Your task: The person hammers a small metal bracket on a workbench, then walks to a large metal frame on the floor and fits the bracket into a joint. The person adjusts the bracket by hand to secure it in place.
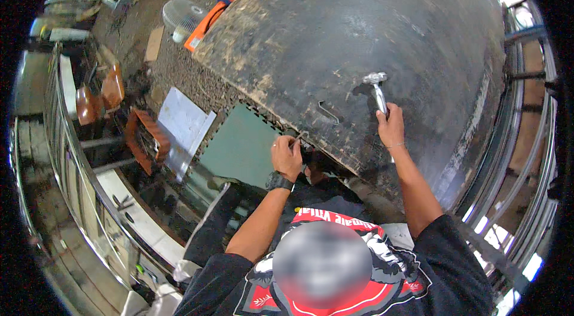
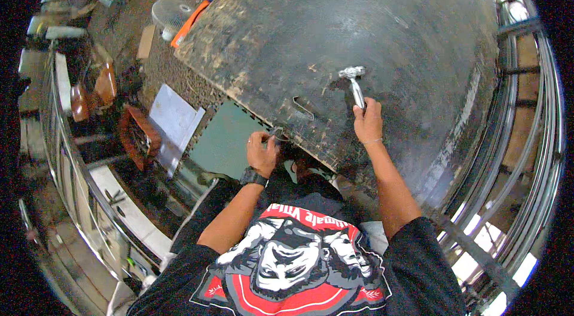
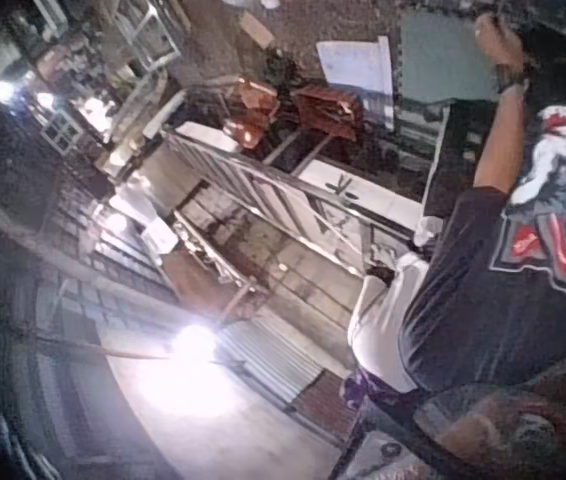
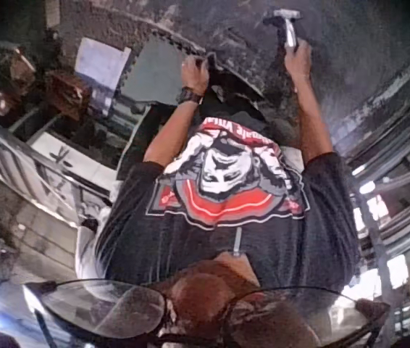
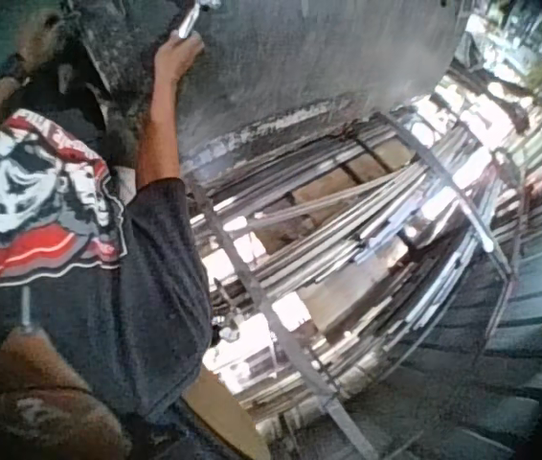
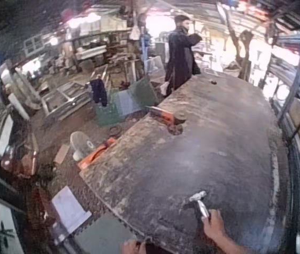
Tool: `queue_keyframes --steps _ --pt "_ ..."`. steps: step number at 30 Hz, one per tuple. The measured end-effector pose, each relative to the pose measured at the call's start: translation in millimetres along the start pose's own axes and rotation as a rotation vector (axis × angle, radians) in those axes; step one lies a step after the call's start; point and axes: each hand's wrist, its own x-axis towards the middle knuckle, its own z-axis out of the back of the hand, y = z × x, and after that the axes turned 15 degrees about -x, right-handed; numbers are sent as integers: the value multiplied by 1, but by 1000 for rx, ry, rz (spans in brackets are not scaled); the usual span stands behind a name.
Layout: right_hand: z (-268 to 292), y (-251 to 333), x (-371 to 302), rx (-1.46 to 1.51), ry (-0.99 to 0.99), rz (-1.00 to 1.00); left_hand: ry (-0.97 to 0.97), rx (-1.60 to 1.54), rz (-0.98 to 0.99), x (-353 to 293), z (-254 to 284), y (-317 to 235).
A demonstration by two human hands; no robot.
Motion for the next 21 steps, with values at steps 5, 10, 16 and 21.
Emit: queue_keyframes --steps 5,10,16,21 --pt "41 50 -19 513 300 -249 88 -53 32 -10 -29 -3" --pt "62 75 -59 717 484 -247 155 -509 313 -19 -30 5" --pt "61 97 -98 605 723 -177 233 -831 583 -24 -36 54" --pt "47 98 -121 492 737 -134 309 -777 499 -13 -26 52"
